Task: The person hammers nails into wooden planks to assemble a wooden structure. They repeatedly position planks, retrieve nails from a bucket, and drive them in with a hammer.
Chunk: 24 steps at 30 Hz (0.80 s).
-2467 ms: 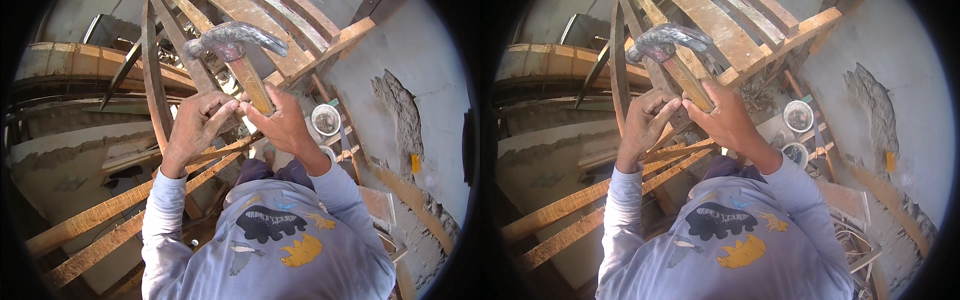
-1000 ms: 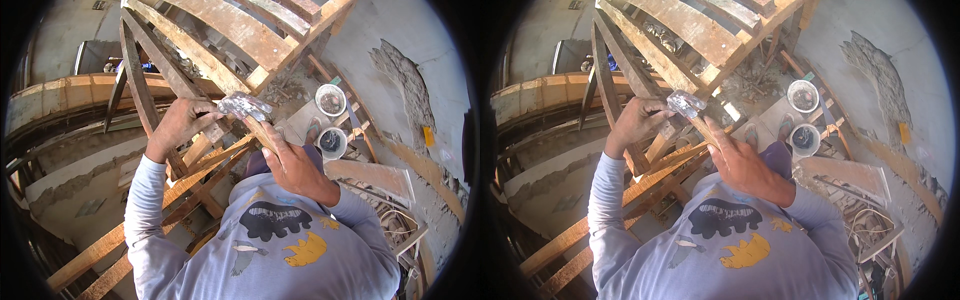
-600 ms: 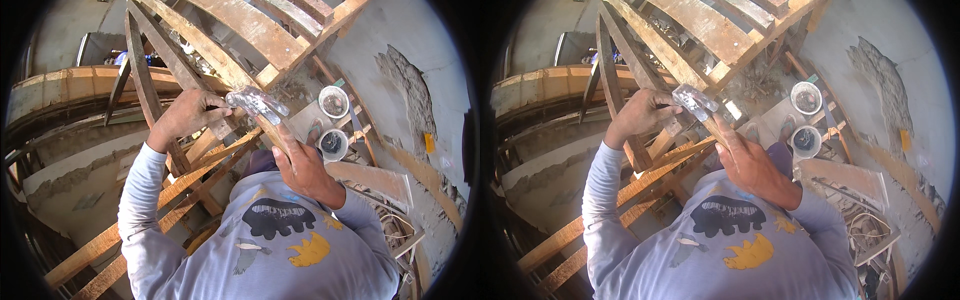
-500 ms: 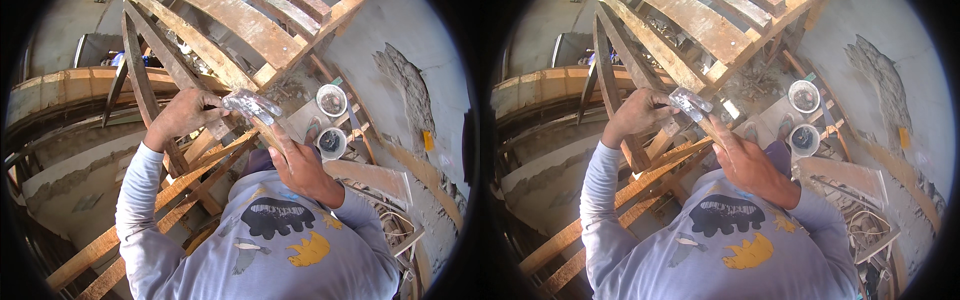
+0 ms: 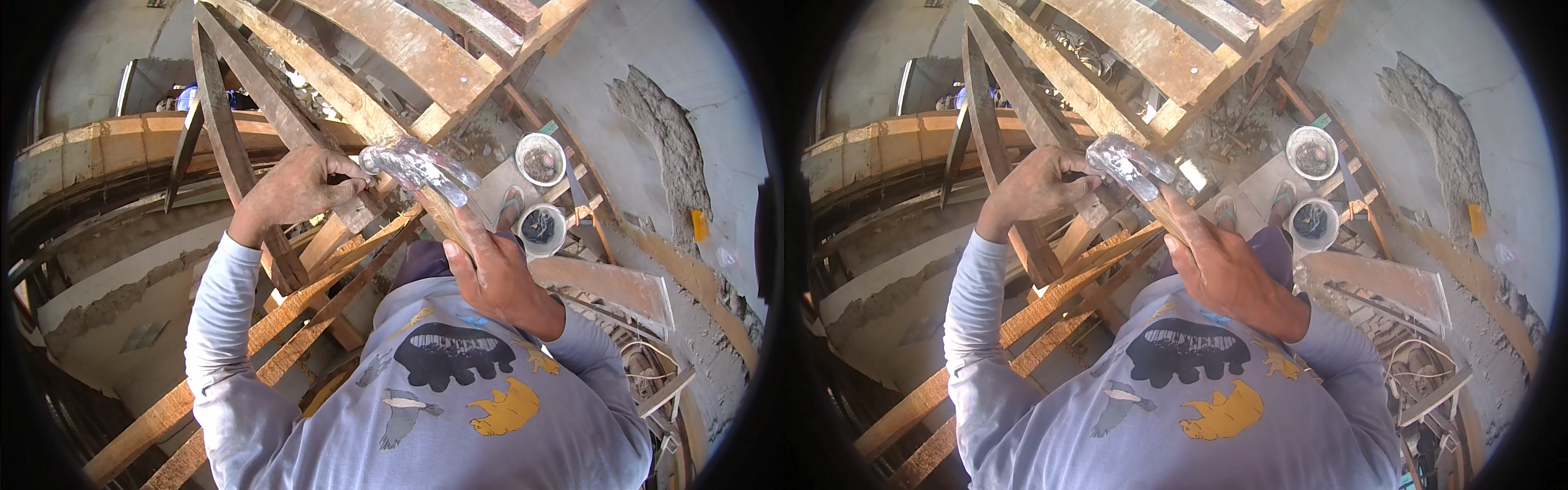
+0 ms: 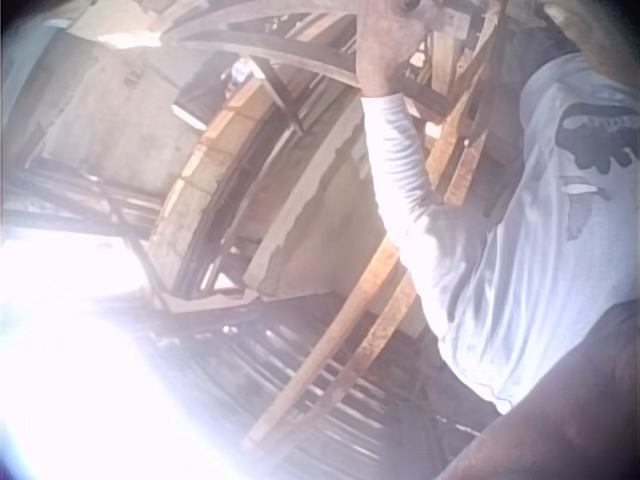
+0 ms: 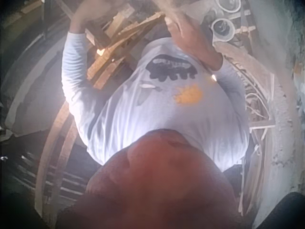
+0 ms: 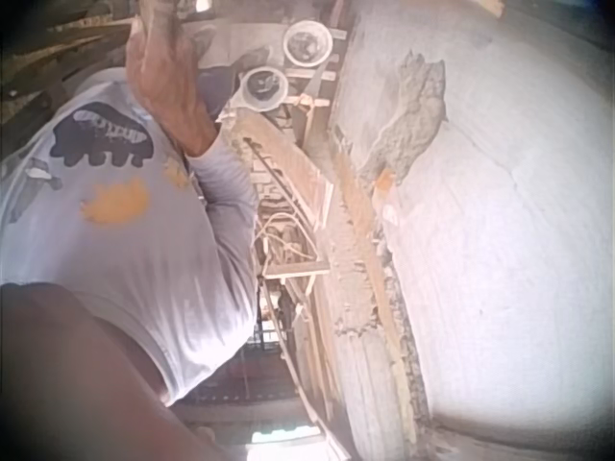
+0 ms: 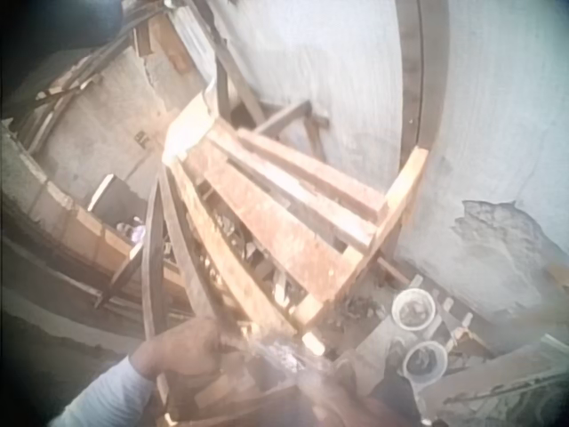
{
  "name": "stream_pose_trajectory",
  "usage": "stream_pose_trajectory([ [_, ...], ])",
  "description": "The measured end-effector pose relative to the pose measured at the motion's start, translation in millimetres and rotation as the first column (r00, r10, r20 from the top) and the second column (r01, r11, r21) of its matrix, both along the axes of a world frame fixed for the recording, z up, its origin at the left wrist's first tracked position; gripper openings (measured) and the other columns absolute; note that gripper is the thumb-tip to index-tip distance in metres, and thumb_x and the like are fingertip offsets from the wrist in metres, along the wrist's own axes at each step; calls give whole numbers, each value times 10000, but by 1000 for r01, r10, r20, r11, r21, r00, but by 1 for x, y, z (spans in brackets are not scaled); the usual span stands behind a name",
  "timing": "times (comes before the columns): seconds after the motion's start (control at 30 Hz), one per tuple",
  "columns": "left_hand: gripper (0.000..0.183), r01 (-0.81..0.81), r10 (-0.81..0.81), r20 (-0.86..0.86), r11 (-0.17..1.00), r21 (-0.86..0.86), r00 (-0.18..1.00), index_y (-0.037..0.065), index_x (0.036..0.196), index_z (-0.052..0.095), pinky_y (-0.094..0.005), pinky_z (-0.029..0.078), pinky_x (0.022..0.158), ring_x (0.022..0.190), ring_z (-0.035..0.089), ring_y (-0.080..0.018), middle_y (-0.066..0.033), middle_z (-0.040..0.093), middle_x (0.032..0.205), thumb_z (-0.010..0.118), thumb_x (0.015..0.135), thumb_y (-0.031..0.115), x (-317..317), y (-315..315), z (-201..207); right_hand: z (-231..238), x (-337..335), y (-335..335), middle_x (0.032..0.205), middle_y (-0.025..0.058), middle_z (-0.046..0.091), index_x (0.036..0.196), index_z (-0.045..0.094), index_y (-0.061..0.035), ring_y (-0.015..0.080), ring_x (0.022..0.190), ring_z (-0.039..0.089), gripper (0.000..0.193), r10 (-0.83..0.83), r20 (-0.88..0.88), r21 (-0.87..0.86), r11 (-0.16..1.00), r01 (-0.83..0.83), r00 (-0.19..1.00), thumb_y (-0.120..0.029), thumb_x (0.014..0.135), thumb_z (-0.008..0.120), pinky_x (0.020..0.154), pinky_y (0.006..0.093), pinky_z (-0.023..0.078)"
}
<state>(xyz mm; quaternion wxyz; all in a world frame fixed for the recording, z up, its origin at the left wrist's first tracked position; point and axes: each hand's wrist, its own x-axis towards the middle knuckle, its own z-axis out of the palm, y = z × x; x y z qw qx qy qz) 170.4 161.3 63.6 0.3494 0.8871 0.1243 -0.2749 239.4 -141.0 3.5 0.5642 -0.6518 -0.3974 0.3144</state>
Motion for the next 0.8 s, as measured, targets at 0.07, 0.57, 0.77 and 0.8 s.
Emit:
stream_pose_trajectory([
  [0.07, 205, 13, -12, -39, 1000, 17, 999, 22, 1013, 772, -390, 542, 792, 767, 703, -300, -152, 752, 869, 677, 922, 179, 3, -1, 3, -4, 0, 1, 1137, 339, 682, 1600, 304, 9, 508, 980, 688, 652, 63, -38, -47, 997, -64, 997, -48, 1012, 579, 847, 500, 552],
  [0.57, 189, 32, -37, 121, 999, 43, 992, -27, 959, 705, -396, 545, 829, 849, 710, -297, -156, 739, 909, 611, 896, 124, -12, 3, -5, -16, -7, 3, 1171, 374, 661, 1551, 369, 60, 508, 1033, 698, 588, 7, 47, -24, 1000, -6, 999, -59, 1016, 582, 861, 469, 568],
  [0.77, 227, 3, -6, 74, 999, 43, 997, -15, 1033, 726, -394, 545, 845, 863, 716, -297, -159, 742, 931, 600, 899, 119, -8, 1, -2, -18, -4, -1, 1146, 388, 659, 1546, 369, 65, 509, 1025, 699, 584, 85, -26, -86, 992, -87, 996, -67, 1020, 585, 846, 482, 565],
  [0.8, 224, 8, -11, 89, 999, 39, 996, -15, 1027, 725, -395, 545, 845, 864, 716, -297, -159, 741, 929, 601, 899, 120, -8, 1, -1, -18, -3, 0, 1137, 387, 660, 1543, 374, 66, 506, 1019, 700, 581, 56, -6, -56, 997, -57, 998, -72, 1020, 587, 841, 482, 565],
])
